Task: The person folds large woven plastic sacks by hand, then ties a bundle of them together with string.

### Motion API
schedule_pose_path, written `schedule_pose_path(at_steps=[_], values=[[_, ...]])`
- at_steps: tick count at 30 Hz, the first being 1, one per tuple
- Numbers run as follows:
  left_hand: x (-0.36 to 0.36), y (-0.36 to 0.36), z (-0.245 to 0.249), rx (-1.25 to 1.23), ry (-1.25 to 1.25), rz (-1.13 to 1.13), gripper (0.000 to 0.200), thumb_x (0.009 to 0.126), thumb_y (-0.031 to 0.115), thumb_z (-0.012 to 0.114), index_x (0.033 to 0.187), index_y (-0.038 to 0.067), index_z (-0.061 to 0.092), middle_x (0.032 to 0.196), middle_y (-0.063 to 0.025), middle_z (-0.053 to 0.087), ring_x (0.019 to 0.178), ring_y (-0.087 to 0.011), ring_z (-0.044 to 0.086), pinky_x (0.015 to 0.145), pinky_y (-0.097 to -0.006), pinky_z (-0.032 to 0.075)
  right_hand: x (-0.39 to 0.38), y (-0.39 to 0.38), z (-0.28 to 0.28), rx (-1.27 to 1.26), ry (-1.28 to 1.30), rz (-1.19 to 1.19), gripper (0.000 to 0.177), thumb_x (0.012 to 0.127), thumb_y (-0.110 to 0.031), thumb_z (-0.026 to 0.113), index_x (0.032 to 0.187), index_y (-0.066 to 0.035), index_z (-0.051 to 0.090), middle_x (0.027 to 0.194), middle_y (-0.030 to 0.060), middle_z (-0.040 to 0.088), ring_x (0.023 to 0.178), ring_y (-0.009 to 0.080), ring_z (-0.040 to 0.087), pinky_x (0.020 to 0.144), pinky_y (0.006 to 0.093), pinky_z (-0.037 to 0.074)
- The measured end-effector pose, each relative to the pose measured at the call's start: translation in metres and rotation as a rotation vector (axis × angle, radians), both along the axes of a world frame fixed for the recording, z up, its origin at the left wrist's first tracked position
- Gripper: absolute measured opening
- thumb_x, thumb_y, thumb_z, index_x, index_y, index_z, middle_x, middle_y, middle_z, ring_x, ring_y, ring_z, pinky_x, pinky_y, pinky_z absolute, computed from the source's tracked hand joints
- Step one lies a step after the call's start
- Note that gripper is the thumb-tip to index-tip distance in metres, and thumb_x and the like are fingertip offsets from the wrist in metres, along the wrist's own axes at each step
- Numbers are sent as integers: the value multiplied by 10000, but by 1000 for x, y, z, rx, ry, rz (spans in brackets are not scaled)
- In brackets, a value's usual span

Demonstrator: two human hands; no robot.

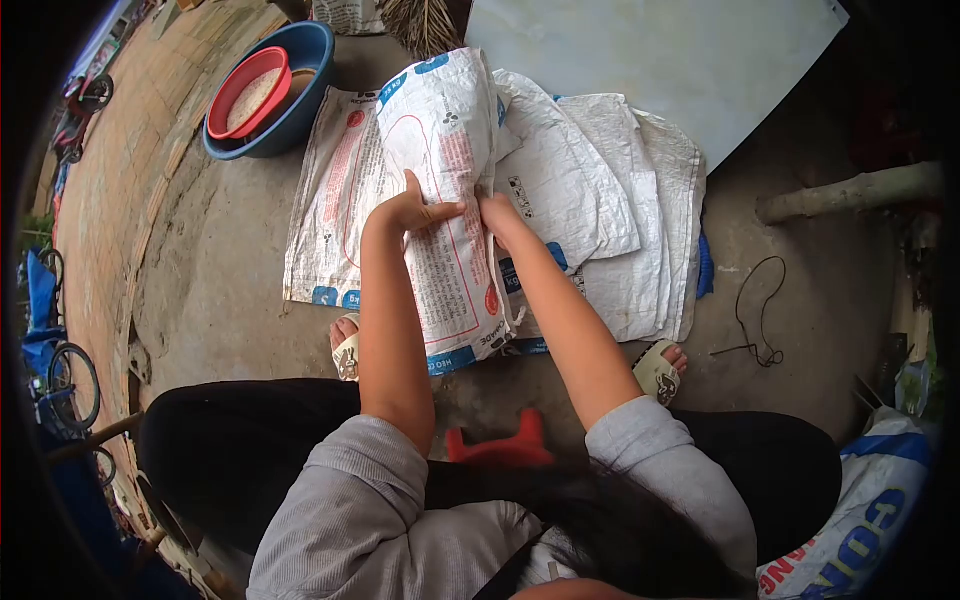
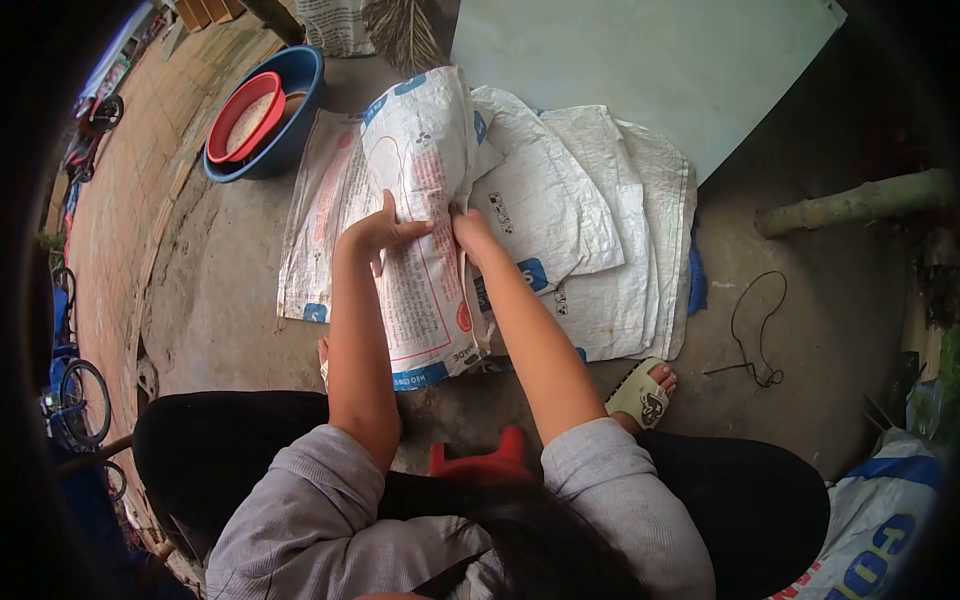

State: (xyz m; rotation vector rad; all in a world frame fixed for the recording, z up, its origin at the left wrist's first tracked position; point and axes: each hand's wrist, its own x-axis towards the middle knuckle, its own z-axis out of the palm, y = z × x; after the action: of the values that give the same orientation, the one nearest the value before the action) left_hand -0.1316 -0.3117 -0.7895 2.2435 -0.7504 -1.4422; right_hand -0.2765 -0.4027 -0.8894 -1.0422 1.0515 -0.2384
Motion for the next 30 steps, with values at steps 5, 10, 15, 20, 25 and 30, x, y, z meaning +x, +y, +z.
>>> schedule_pose_path(at_steps=[5, 10, 15, 20, 25, 30], values=[[-44, -31, -21, 53, -334, 94, 1413, 570, 604, 811, 1474, 87, -144, 1413, -456, 125, 1337, -575, 154, 1004, -696, 219, -6, -33, -49, -503, 285, 128, 441, 901, -350, 532, 1040, 54, 641, 982, 250, 659, 921, 358, 647, 804, 419, 493], [-99, -52, -7, 95, -384, 319, 1256, 637, 454, 826, 1494, 268, -73, 1464, -383, -120, 1298, -654, -81, 873, -831, 154, -36, -44, -17, -733, 662, 188, 348, 884, -321, 543, 989, -9, 658, 1002, 257, 644, 929, 420, 618, 813, 466, 483], [-105, -51, -16, 55, -462, 370, 1187, 674, 392, 819, 1497, 276, -28, 1469, -377, -113, 1296, -655, -88, 832, -856, 123, -71, -61, -11, -1073, 714, 171, 387, 834, -398, 630, 983, -43, 667, 1139, 180, 580, 1087, 384, 532, 881, 455, 449], [-111, -45, -19, -12, -529, 337, 1068, 710, 389, 766, 1497, 328, 47, 1506, -299, -131, 1313, -629, -113, 824, -866, 93, -124, -102, -2, -1304, 948, -9, 616, 778, -430, 690, 1303, -165, 503, 1396, 150, 412, 1211, 362, 422, 954, 494, 384], [-127, -38, -30, -214, -813, 148, 868, 721, 377, 714, 1453, 404, 249, 1555, -183, -92, 1357, -571, -92, 881, -847, 82, -175, -149, -54, -826, 660, 91, 628, 815, -366, 672, 1300, -17, 480, 1138, 217, 606, 1044, 367, 593, 892, 419, 460], [-134, -31, -27, -396, -962, -123, 750, 673, 451, 748, 1354, 423, 435, 1571, -107, 92, 1386, -526, -35, 899, -844, 58, -173, -105, -48, -952, 443, -133, 434, 838, -311, 638, 1091, 34, 564, 1005, 280, 626, 1001, 430, 588, 839, 440, 460]])
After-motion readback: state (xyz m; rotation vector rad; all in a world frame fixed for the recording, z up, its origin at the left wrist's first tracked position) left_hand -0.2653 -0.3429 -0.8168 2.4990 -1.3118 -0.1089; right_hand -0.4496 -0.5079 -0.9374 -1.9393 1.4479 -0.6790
